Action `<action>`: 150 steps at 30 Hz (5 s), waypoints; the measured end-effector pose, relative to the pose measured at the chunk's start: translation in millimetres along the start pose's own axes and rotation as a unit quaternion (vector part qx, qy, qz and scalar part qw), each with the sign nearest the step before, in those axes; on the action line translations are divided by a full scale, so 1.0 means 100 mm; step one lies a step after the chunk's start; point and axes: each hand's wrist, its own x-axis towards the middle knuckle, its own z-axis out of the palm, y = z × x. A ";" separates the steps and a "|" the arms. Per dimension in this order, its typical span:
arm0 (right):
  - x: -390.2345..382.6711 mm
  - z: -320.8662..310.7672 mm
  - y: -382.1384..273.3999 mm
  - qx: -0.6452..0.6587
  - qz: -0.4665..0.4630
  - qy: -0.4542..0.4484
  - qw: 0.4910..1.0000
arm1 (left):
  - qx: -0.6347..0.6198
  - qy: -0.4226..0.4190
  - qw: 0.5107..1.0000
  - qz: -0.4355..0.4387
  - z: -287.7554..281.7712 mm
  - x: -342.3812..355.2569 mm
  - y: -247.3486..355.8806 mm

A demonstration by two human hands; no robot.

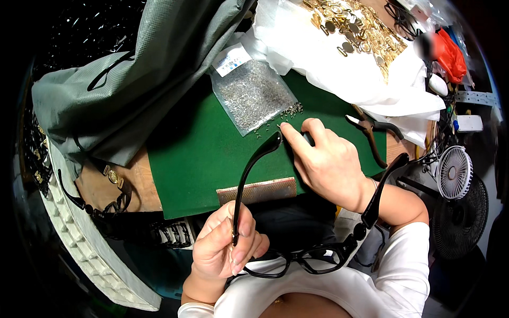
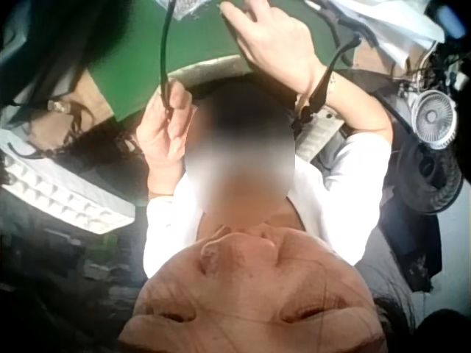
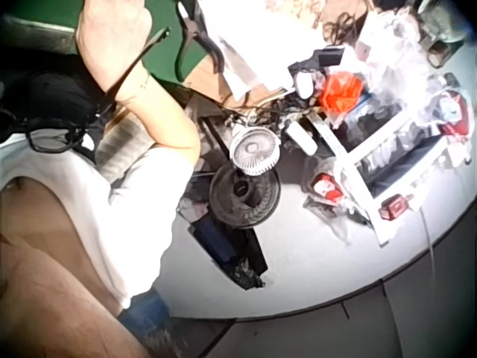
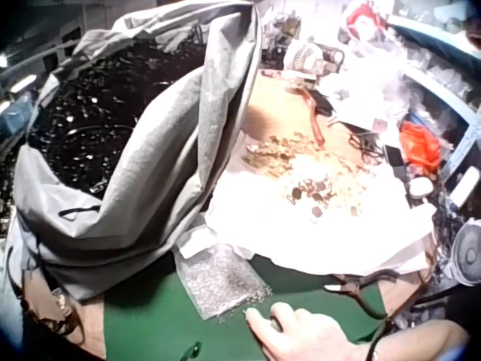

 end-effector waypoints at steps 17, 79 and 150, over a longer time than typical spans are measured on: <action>0.04 -0.31 -0.01 0.422 -0.021 -0.244 0.873 | -0.099 0.016 0.995 -0.024 -0.24 0.02 0.06; -0.09 0.11 0.12 -0.040 -0.067 0.048 0.996 | 0.059 -0.064 0.995 0.050 -0.35 -0.04 -0.18; 0.53 -0.52 0.91 -0.033 0.002 0.158 0.987 | 0.440 0.082 0.781 0.436 0.00 0.03 0.14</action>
